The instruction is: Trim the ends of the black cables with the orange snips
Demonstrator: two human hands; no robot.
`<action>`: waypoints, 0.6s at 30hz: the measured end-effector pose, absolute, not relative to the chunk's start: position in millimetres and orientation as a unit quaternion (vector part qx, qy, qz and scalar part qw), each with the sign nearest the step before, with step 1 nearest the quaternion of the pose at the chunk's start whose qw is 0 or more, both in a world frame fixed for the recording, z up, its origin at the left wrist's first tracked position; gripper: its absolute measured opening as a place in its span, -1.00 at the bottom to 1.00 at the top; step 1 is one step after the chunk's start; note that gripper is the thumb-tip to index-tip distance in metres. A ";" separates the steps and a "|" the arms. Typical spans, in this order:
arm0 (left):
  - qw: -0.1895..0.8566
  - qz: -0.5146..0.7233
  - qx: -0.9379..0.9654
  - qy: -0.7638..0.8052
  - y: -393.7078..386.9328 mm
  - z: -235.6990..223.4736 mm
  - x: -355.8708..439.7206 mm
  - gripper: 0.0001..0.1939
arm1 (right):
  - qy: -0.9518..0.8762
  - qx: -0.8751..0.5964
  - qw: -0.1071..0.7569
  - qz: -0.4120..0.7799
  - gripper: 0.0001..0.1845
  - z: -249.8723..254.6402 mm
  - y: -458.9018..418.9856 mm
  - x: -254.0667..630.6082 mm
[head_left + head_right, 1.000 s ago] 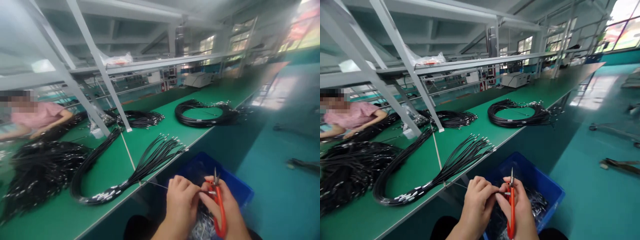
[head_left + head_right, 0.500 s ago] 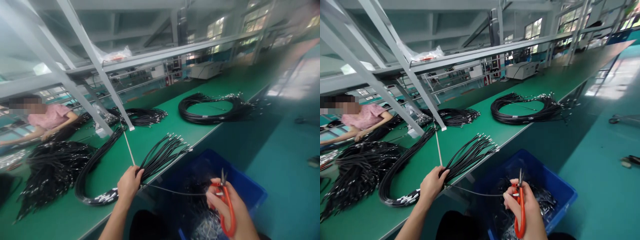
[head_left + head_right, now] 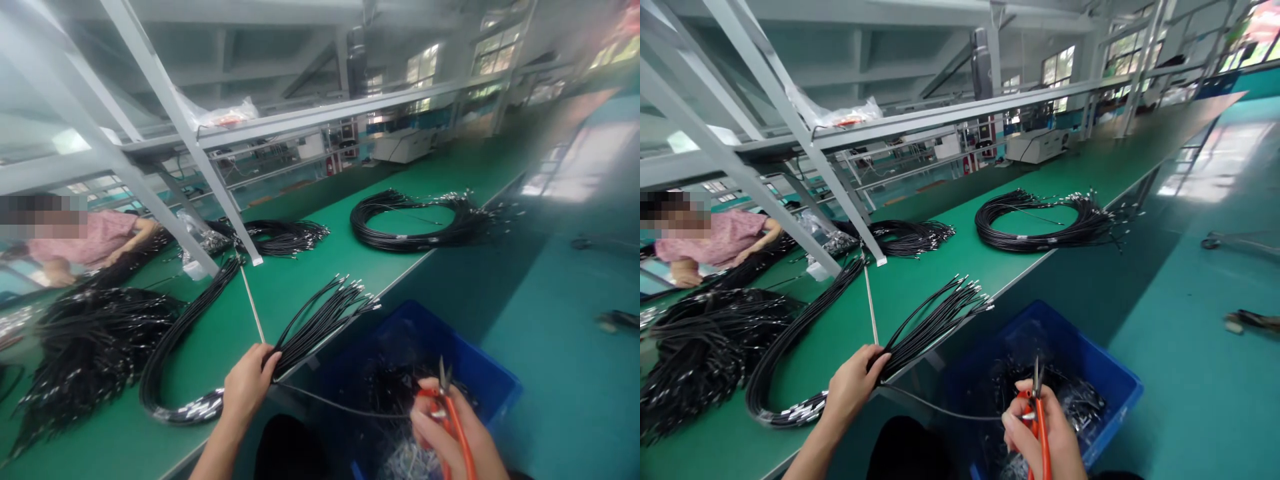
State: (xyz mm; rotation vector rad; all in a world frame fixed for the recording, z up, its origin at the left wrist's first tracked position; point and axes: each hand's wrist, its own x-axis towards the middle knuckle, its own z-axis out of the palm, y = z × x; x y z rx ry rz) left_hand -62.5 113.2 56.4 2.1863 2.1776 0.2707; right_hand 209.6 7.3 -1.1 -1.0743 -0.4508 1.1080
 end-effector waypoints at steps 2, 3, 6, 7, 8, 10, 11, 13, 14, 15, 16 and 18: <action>0.023 0.087 0.705 0.704 112.3 57.1 -65.2 -0.77 | -0.211 -0.482 0.693 0.493 -0.46 -3.9 6.4 207.1; 0.024 0.087 0.702 0.707 112.9 57.1 -66.2 -0.76 | -0.212 -0.483 0.693 0.491 -0.46 -4.9 6.0 206.1; 0.027 0.085 0.683 0.725 116.9 55.5 -67.4 -0.73 | -0.213 -0.490 0.693 0.484 -0.47 -6.2 4.4 204.0; 0.027 0.085 0.676 0.731 118.1 54.8 -67.3 -0.73 | -0.215 -0.492 0.691 0.483 -0.48 -6.2 3.9 203.6; 0.027 0.085 0.670 0.737 118.9 54.1 -66.9 -0.72 | -0.218 -0.494 0.689 0.483 -0.48 -5.9 3.3 203.3; 0.027 0.088 0.664 0.742 119.5 53.3 -66.3 -0.71 | -0.222 -0.495 0.687 0.484 -0.49 -4.6 2.2 202.8; 0.028 0.090 0.664 0.742 119.6 53.3 -66.3 -0.71 | -0.222 -0.494 0.688 0.484 -0.49 -3.6 1.5 202.4; 0.037 0.095 0.666 0.739 120.2 54.3 -67.0 -0.70 | -0.216 -0.493 0.690 0.484 -0.48 -1.3 -0.2 201.2; 0.044 0.095 0.664 0.740 121.0 55.1 -67.7 -0.70 | -0.212 -0.495 0.689 0.485 -0.47 -0.1 -1.2 200.5; 0.053 0.094 0.661 0.742 122.0 55.8 -68.5 -0.71 | -0.208 -0.499 0.688 0.485 -0.47 1.0 -2.3 199.8; 0.061 0.093 0.657 0.745 123.2 56.4 -69.2 -0.71 | -0.207 -0.502 0.685 0.486 -0.47 1.9 -3.5 199.3; 0.076 0.096 0.652 0.749 125.5 56.3 -70.0 -0.73 | -0.213 -0.506 0.681 0.484 -0.48 2.6 -5.5 199.2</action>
